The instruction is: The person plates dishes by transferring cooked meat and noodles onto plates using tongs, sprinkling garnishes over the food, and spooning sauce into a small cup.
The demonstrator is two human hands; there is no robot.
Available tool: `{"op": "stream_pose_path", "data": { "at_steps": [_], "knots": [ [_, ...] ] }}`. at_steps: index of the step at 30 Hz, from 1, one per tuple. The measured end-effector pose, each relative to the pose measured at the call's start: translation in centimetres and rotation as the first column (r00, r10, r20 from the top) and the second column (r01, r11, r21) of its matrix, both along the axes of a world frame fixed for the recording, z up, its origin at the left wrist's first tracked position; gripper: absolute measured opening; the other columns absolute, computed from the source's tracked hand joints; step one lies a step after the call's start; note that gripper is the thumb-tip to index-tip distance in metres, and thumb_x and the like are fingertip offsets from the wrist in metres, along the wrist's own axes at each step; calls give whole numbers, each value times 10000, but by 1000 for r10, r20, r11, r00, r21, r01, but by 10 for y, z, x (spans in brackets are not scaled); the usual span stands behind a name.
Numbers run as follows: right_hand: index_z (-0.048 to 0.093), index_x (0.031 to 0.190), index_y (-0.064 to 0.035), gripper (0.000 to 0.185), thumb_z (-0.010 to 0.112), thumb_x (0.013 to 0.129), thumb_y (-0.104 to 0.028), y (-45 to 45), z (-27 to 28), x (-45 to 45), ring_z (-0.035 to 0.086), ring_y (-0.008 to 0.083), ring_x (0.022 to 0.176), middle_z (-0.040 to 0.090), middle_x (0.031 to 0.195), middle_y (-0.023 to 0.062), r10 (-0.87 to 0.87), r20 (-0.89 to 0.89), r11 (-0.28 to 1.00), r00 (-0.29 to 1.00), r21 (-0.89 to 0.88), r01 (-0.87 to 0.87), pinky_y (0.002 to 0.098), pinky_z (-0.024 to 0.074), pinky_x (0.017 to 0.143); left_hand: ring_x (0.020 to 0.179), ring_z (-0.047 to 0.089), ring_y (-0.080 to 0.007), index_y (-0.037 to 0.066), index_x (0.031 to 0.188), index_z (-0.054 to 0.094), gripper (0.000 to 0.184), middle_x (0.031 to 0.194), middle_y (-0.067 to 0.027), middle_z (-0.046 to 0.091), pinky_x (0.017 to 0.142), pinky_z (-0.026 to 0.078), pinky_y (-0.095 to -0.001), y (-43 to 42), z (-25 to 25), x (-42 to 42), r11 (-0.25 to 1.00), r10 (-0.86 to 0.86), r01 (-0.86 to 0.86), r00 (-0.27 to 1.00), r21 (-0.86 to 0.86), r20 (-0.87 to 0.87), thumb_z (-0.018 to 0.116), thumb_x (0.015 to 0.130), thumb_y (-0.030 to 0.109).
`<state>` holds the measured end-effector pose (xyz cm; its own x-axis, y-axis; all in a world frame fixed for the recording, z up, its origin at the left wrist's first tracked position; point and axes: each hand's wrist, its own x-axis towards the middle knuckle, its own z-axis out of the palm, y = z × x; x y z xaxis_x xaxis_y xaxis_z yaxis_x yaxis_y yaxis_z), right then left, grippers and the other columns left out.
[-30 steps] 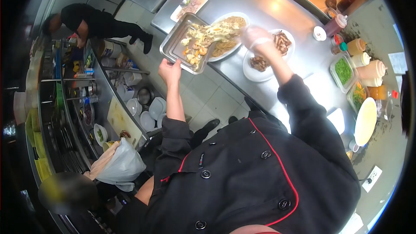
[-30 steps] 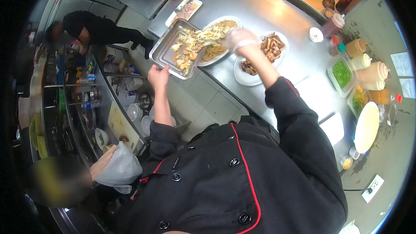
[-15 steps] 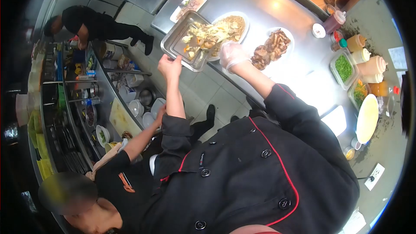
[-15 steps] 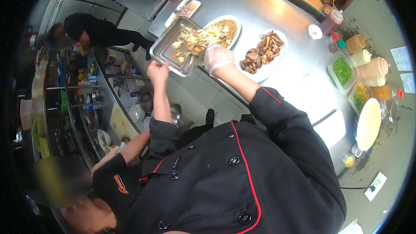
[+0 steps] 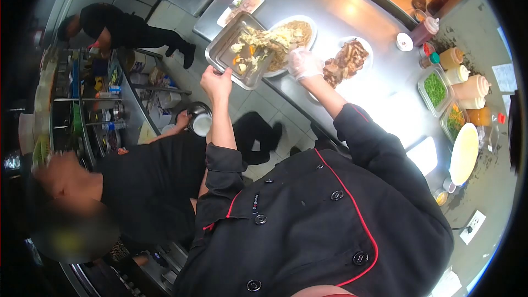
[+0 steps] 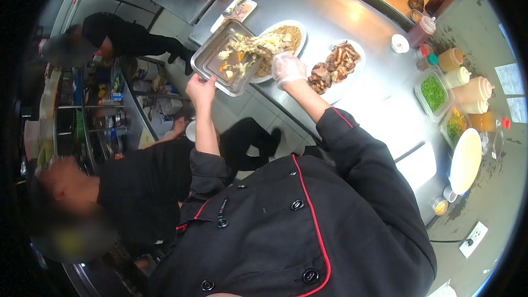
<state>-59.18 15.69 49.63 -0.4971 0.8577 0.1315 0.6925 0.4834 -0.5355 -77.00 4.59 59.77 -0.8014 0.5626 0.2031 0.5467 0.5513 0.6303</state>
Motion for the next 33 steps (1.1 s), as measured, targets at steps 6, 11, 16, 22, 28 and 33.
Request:
{"op": "stream_pose_path", "data": {
  "at_steps": [6, 11, 16, 22, 28, 33],
  "knots": [
    [651, 796, -30, 253, 471, 794, -207, 11, 4, 12, 641, 324, 812, 649, 867, 181, 4, 70, 999, 998, -46, 0, 408, 513, 682, 769, 633, -358, -11, 824, 644, 276, 778, -217, 644, 691, 481, -400, -2, -1, -8, 999, -6, -1, 991, -51, -130, 713, 628, 170],
    [653, 806, -27, 253, 497, 809, -226, 16, 42, 13, 637, 323, 833, 651, 871, 180, 30, 140, 977, 990, -212, 1, 402, 508, 712, 696, 642, -311, -18, 787, 624, 191, 714, -197, 637, 641, 483, -381, -3, -1, -13, 986, -129, 134, 990, 100, -52, 680, 654, 107],
    [618, 887, -24, 236, 477, 815, -198, -34, 84, -7, 638, 334, 837, 643, 863, 210, 143, -69, 988, 987, -51, -146, 416, 510, 711, 680, 643, -282, -20, 754, 603, 147, 700, -177, 637, 628, 480, -373, 0, 26, 7, 994, -100, 98, 993, 38, 62, 658, 668, 86],
    [559, 969, -5, 243, 462, 801, -150, -33, 44, -38, 642, 343, 814, 647, 849, 213, 77, -28, 990, 997, -118, -80, 412, 515, 701, 700, 632, -331, 2, 766, 603, 185, 715, -186, 633, 640, 478, -389, 0, 25, 17, 997, -82, 82, 984, -6, -158, 677, 666, 139],
    [651, 786, -17, 184, 498, 741, -107, -9, 45, -28, 634, 343, 790, 645, 839, 198, 18, 30, 988, 999, -151, -14, 407, 504, 689, 706, 626, -343, 25, 787, 609, 209, 722, -183, 634, 641, 473, -405, -6, 33, 24, 998, -48, 45, 993, -33, -112, 691, 660, 169],
    [660, 798, -23, 197, 502, 746, -128, 2, 57, -33, 637, 335, 811, 646, 849, 195, -24, 20, 995, 1000, -101, 26, 406, 502, 718, 681, 625, -332, 29, 779, 602, 177, 709, -187, 625, 620, 469, -399, -2, 49, 44, 999, -17, 11, 991, -47, -136, 670, 674, 155]
  ]
}}
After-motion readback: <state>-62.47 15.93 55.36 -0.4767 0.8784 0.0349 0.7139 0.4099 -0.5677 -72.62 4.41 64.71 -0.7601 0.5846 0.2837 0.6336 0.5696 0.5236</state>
